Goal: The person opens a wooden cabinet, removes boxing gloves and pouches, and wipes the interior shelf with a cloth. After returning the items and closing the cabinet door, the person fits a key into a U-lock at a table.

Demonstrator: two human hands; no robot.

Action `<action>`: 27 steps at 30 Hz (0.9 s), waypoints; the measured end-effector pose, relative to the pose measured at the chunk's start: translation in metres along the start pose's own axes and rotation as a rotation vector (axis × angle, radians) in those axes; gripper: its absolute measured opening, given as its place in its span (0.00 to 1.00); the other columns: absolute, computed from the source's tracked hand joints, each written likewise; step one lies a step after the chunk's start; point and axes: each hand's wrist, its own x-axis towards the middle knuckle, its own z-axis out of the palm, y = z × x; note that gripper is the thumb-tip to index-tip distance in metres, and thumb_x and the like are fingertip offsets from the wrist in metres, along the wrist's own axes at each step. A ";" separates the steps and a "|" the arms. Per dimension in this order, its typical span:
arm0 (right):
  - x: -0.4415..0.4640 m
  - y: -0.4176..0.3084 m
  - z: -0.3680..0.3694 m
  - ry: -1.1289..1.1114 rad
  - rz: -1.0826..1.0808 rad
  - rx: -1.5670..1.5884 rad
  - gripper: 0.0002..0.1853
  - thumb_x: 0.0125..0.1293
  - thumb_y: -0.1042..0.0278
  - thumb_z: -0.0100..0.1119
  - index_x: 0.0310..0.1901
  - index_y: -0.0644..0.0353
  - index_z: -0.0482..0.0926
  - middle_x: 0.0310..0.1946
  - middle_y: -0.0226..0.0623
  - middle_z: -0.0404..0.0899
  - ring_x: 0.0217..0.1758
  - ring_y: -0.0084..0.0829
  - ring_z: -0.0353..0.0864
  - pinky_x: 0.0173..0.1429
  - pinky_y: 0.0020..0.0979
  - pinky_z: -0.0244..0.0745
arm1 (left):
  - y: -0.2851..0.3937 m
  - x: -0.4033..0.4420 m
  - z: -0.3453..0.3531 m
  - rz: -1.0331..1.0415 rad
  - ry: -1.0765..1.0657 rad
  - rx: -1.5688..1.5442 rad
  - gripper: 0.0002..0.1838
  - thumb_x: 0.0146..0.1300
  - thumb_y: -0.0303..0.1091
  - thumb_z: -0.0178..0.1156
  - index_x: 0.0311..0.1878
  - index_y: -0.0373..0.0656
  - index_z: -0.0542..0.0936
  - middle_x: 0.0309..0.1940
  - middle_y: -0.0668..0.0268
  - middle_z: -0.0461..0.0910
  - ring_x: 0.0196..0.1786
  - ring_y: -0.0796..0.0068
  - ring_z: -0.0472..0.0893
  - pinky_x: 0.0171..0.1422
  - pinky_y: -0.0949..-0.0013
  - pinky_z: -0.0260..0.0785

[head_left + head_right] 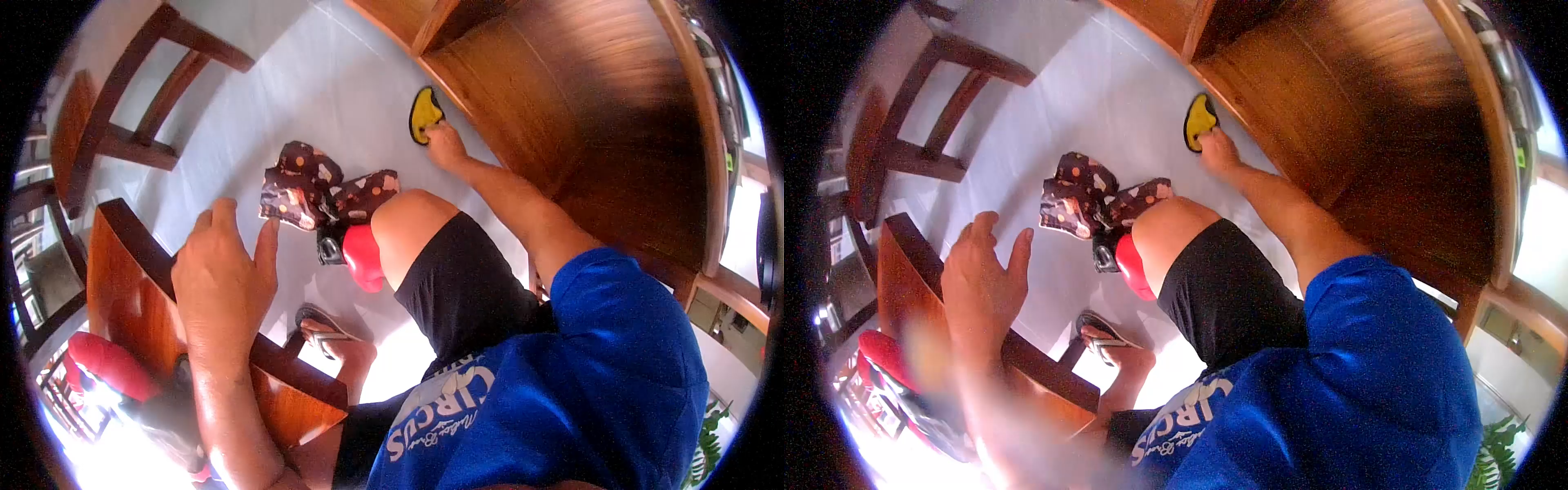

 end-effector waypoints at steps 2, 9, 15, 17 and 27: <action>-0.008 -0.005 -0.002 0.042 0.210 0.220 0.16 0.53 0.82 0.59 0.44 0.67 0.87 0.45 0.44 0.88 0.51 0.47 0.84 0.58 0.41 0.78 | 0.000 -0.001 -0.002 -0.005 -0.001 -0.009 0.21 0.67 0.43 0.67 0.52 0.35 0.78 0.43 0.46 0.83 0.45 0.40 0.84 0.49 0.45 0.77; 0.006 0.009 -0.134 0.392 0.574 1.216 0.06 0.56 0.82 0.57 0.33 0.65 0.83 0.33 0.35 0.82 0.39 0.32 0.80 0.46 0.37 0.77 | -0.005 -0.001 -0.001 0.020 -0.015 -0.033 0.23 0.69 0.44 0.66 0.54 0.33 0.79 0.45 0.44 0.83 0.48 0.40 0.84 0.52 0.46 0.76; 0.057 0.064 -0.217 1.094 0.350 0.775 0.08 0.70 0.80 0.57 0.47 0.59 0.82 0.42 0.32 0.83 0.46 0.28 0.81 0.54 0.30 0.76 | -0.004 -0.001 0.001 0.045 -0.001 -0.036 0.24 0.69 0.44 0.66 0.55 0.32 0.79 0.47 0.43 0.83 0.48 0.39 0.84 0.52 0.46 0.76; 0.083 0.085 -0.221 1.108 0.286 0.462 0.06 0.71 0.79 0.58 0.46 0.60 0.82 0.41 0.33 0.84 0.47 0.29 0.81 0.54 0.32 0.76 | -0.002 -0.002 0.004 0.038 -0.017 -0.049 0.24 0.68 0.44 0.67 0.55 0.32 0.79 0.47 0.43 0.83 0.48 0.40 0.84 0.51 0.47 0.76; 0.197 0.178 -0.207 0.942 0.262 0.286 0.10 0.70 0.73 0.56 0.50 0.56 0.81 0.44 0.39 0.81 0.44 0.40 0.79 0.49 0.40 0.75 | 0.017 0.014 0.002 -0.047 -0.133 0.033 0.23 0.66 0.40 0.69 0.56 0.32 0.78 0.43 0.46 0.83 0.45 0.44 0.85 0.47 0.50 0.76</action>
